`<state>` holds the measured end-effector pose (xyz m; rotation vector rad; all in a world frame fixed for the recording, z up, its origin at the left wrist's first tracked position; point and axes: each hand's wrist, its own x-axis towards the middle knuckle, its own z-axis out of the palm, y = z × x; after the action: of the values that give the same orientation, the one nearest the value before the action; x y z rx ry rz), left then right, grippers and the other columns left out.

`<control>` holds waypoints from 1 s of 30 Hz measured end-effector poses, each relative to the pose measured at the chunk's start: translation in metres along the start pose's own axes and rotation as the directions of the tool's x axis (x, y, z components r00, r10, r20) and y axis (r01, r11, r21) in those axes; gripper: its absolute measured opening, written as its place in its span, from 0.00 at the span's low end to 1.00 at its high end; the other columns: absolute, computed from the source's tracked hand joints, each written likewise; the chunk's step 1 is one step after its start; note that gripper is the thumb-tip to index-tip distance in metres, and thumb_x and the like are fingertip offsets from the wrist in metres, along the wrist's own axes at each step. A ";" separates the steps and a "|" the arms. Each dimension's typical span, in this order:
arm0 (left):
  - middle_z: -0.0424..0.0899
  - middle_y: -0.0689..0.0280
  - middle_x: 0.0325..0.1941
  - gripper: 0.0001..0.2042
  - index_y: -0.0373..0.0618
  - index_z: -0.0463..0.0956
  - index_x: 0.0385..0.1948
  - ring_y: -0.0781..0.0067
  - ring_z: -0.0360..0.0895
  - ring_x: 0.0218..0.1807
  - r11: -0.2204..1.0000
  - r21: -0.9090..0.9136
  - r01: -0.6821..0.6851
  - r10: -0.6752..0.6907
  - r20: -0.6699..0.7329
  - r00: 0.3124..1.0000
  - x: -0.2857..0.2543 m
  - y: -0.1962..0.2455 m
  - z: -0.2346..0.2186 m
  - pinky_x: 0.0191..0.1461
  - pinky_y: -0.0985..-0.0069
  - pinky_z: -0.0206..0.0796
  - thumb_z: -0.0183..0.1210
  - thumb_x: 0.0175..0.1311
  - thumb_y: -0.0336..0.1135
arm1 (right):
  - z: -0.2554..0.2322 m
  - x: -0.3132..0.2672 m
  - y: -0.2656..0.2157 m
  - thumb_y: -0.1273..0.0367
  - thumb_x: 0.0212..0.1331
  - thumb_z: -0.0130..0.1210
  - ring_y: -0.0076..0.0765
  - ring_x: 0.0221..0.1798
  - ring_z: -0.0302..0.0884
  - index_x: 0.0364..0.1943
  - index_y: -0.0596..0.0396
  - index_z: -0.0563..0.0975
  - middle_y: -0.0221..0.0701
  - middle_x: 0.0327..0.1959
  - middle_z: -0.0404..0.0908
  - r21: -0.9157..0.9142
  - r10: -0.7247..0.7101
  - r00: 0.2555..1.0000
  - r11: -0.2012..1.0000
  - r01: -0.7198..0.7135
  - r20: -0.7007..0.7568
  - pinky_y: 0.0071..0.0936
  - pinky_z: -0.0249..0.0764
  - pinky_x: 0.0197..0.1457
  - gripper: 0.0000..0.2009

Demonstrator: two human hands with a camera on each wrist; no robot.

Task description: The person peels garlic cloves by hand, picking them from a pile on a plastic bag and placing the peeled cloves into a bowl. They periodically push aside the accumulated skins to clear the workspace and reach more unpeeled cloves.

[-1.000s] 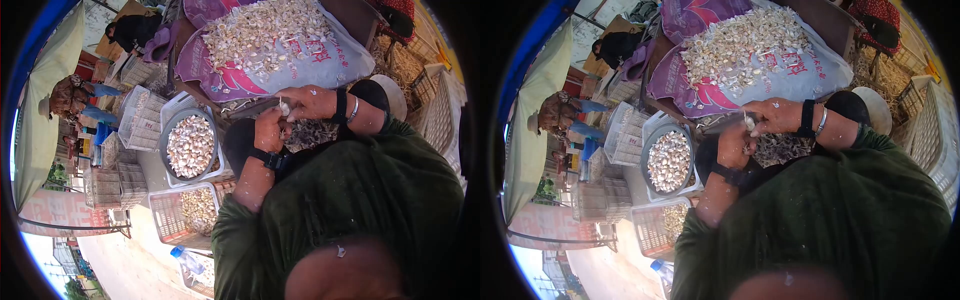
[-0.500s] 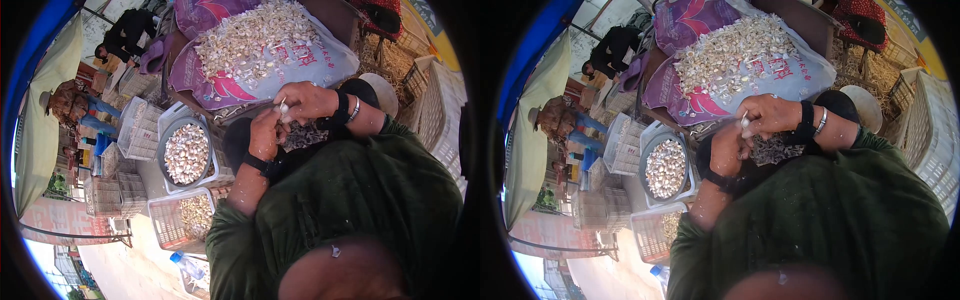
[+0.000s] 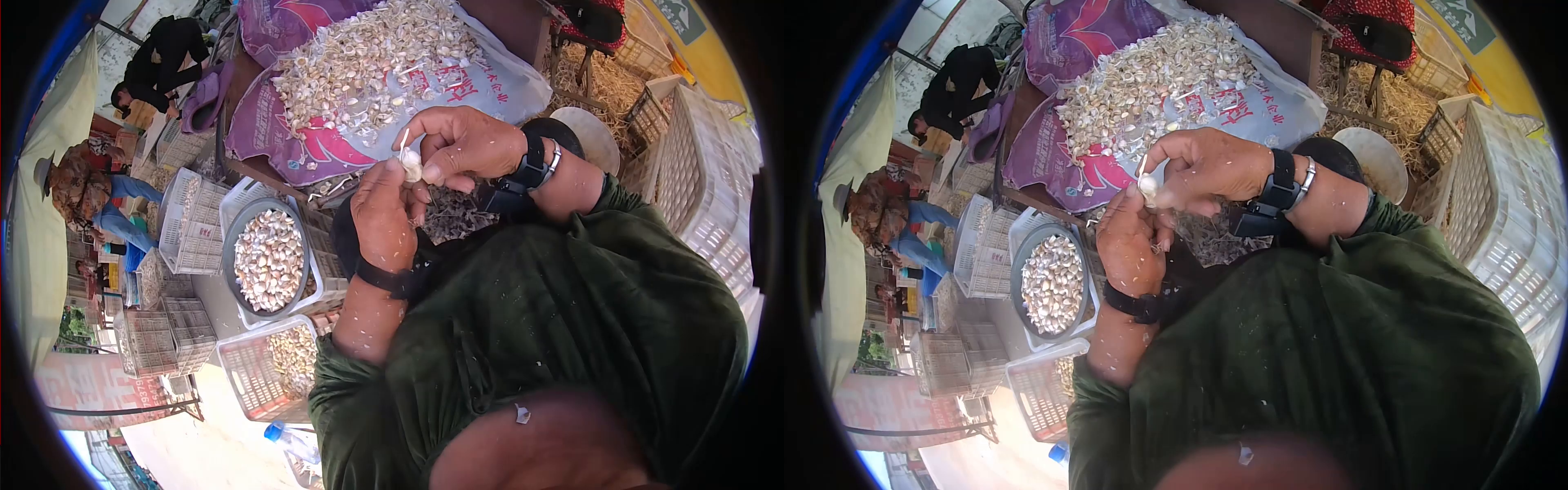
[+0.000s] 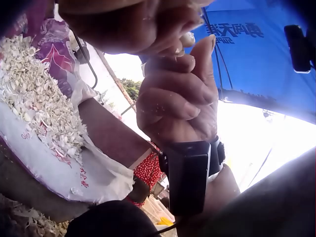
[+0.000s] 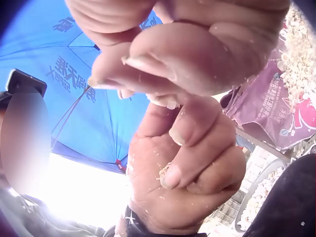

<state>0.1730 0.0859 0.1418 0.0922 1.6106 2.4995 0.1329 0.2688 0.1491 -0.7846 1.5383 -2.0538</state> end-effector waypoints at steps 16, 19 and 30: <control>0.73 0.65 0.16 0.12 0.38 0.76 0.33 0.80 0.63 0.12 1.000 -0.013 0.024 -0.024 0.000 1.000 0.006 -0.007 -0.006 0.15 0.84 0.50 0.54 0.65 0.39 | 0.000 0.008 0.013 0.76 0.52 0.62 0.15 0.16 0.68 0.38 0.56 0.76 0.27 0.21 0.77 -0.076 -0.063 0.998 0.995 0.061 -0.018 0.16 0.57 0.17 0.09; 0.72 0.65 0.15 0.12 0.39 0.74 0.31 0.79 0.62 0.12 0.997 -0.066 0.051 -0.049 0.028 0.998 0.013 -0.005 -0.011 0.16 0.83 0.50 0.51 0.66 0.40 | -0.007 0.016 0.023 0.80 0.52 0.60 0.19 0.16 0.69 0.40 0.57 0.77 0.34 0.24 0.80 0.181 -0.077 0.997 0.981 0.071 0.030 0.18 0.59 0.17 0.11; 0.80 0.58 0.43 0.15 0.33 0.72 0.50 0.71 0.79 0.39 0.955 0.284 -0.081 0.091 -0.021 0.996 0.050 -0.011 -0.041 0.34 0.80 0.68 0.50 0.69 0.34 | -0.002 0.040 0.014 0.74 0.59 0.57 0.35 0.22 0.81 0.51 0.70 0.71 0.48 0.33 0.81 0.499 -0.091 0.948 0.863 -0.077 0.304 0.24 0.77 0.21 0.18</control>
<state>0.1187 0.0618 0.1129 0.1588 2.0112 2.3233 0.1024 0.2403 0.1420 -0.8528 0.7639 -2.0716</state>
